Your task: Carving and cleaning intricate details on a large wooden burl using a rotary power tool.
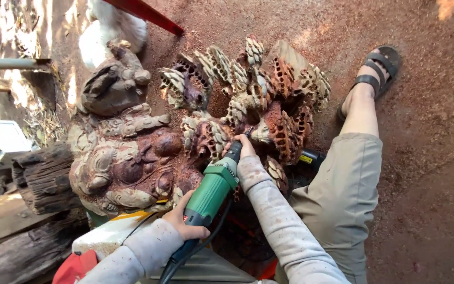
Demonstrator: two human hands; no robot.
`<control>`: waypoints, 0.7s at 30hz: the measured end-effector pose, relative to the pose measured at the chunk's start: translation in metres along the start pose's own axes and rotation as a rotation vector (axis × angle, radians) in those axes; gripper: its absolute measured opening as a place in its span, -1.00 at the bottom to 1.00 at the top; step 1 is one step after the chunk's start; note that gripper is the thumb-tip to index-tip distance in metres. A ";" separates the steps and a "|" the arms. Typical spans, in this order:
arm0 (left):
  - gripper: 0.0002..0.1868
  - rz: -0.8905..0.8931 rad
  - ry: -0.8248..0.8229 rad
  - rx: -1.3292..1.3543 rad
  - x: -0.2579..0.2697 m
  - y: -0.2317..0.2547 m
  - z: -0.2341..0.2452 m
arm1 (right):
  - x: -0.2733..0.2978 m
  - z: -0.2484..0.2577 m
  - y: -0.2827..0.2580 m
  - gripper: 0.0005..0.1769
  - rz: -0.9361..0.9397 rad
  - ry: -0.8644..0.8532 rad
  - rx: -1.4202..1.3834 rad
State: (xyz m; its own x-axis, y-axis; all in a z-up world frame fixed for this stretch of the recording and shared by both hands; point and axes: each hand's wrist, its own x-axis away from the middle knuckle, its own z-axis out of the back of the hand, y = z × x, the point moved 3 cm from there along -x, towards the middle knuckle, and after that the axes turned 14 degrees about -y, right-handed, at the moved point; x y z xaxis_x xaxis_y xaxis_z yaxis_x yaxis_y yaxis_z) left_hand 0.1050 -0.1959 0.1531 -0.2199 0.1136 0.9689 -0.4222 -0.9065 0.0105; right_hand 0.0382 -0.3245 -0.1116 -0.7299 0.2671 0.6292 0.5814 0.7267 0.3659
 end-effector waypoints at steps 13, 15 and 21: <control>0.28 0.069 0.036 0.001 0.019 0.040 -0.006 | -0.003 -0.006 0.000 -0.72 -0.076 -0.011 -0.155; 0.26 0.095 0.083 -0.069 0.024 0.044 -0.013 | 0.002 -0.010 0.001 -0.68 -0.079 -0.035 -0.126; 0.26 0.160 -0.004 -0.098 0.026 0.062 0.020 | 0.003 -0.008 0.000 -0.73 -0.036 -0.057 -0.190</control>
State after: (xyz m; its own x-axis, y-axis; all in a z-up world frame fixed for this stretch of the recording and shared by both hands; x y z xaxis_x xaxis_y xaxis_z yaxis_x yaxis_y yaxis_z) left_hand 0.0909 -0.2572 0.1837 -0.2879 -0.0305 0.9572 -0.4658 -0.8688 -0.1678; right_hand 0.0387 -0.3288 -0.1037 -0.7674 0.2827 0.5755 0.6082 0.6052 0.5137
